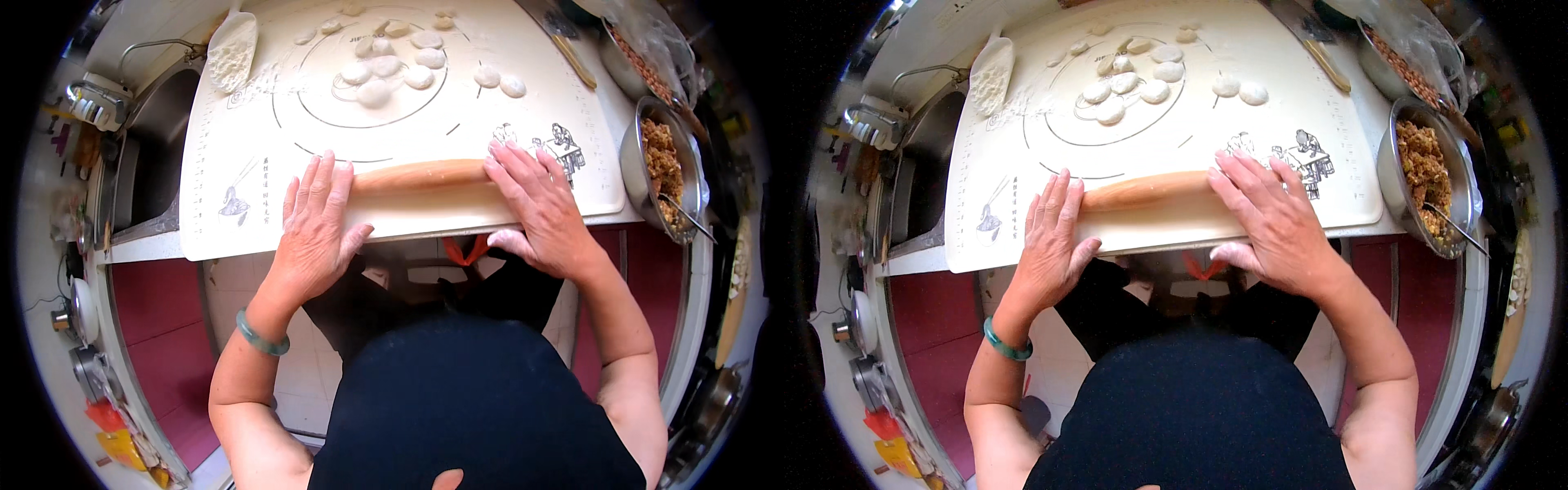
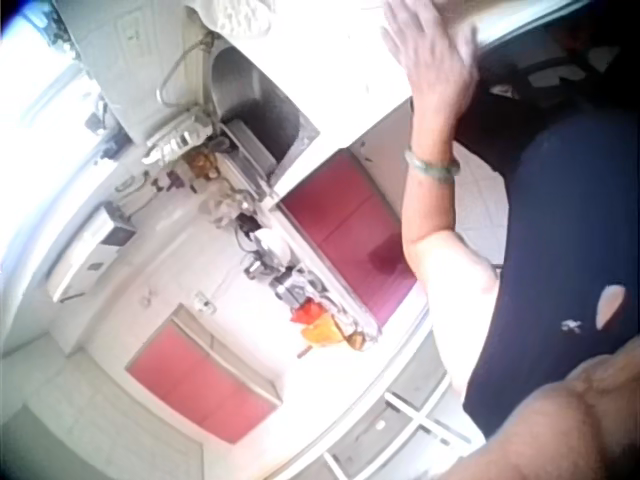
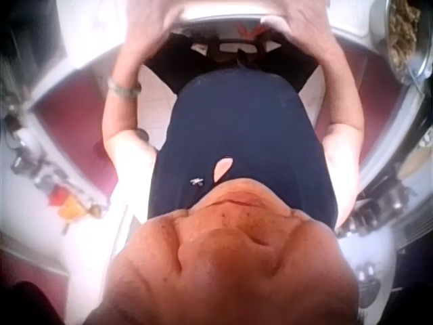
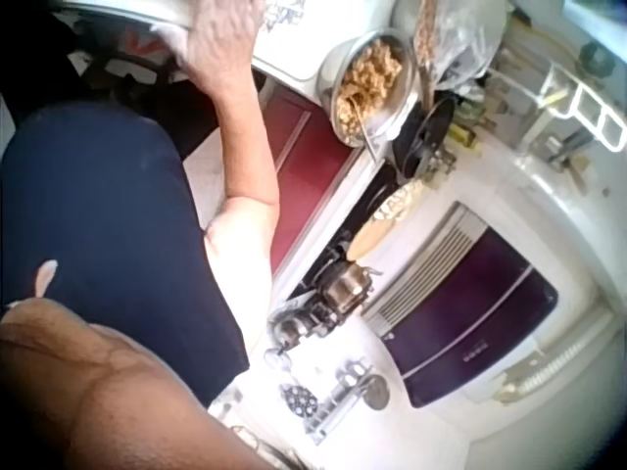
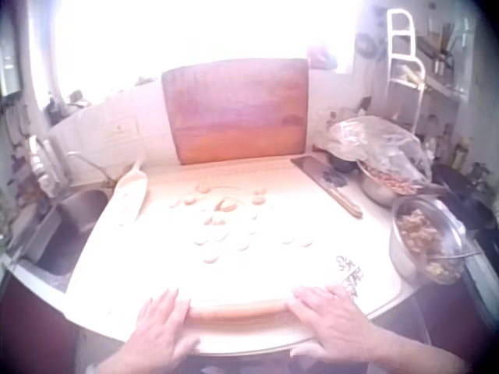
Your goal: The person uses a wooden rolling pin to flatten small balls of dough into thin, round discs on a floured mat. They repeatedly pick up a dough ball, roll it out, and place the finished disc aside to continue with the next one.
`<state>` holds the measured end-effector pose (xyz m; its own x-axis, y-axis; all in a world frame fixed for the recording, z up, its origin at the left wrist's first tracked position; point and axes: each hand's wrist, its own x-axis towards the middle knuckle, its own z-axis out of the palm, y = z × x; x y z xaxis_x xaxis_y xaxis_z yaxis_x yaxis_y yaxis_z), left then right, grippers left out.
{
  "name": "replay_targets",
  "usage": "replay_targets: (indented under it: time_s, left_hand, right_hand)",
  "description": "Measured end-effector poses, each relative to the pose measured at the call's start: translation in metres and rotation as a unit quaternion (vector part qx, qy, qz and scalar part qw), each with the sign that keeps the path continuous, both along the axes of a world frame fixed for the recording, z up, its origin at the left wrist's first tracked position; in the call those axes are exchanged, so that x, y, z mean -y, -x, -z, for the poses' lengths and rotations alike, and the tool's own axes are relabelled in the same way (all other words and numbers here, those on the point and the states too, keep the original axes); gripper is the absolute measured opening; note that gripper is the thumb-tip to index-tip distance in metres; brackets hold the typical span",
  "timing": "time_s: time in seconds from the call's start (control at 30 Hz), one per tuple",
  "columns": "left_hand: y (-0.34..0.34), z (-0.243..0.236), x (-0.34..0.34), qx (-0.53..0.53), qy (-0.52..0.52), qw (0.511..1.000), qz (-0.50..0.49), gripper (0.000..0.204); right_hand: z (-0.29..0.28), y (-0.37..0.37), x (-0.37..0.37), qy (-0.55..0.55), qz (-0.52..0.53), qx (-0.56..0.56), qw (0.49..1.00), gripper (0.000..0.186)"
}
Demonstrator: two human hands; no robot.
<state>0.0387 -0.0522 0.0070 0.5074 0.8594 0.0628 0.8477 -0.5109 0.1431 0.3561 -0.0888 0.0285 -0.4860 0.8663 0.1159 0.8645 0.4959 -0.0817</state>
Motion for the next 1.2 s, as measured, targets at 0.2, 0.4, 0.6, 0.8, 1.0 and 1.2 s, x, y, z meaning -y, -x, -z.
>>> replay_targets:
  time_s: [0.2, 0.4, 0.6, 0.8, 1.0, 1.2]
  left_hand:
    - [-0.015, -0.006, -0.098, 0.061, -0.014, 0.996, -0.058, 0.061]
    - [-0.002, -0.003, -0.025, 0.040, -0.028, 0.999, 0.016, 0.063]
    - [-0.004, 0.004, -0.048, 0.056, -0.020, 0.998, -0.012, 0.063]
    - [-0.010, -0.009, -0.083, 0.070, -0.029, 0.997, -0.022, 0.056]
    - [0.007, 0.002, -0.013, 0.045, 0.007, 0.999, -0.010, 0.064]
    - [-0.009, -0.014, -0.081, 0.064, 0.011, 0.996, -0.065, 0.058]
  right_hand:
    - [0.010, 0.006, -0.090, -0.020, 0.071, -0.071, 0.995, 0.069]
    - [0.018, -0.004, -0.027, -0.019, 0.011, -0.045, 0.999, 0.081]
    - [0.011, 0.007, -0.059, -0.037, 0.021, -0.001, 0.999, 0.076]
    - [0.005, 0.003, -0.073, 0.042, 0.050, -0.076, 0.995, 0.070]
    - [0.002, 0.010, -0.030, -0.032, -0.031, 0.021, 0.999, 0.078]
    - [0.007, 0.010, -0.087, 0.030, 0.028, -0.067, 0.997, 0.071]
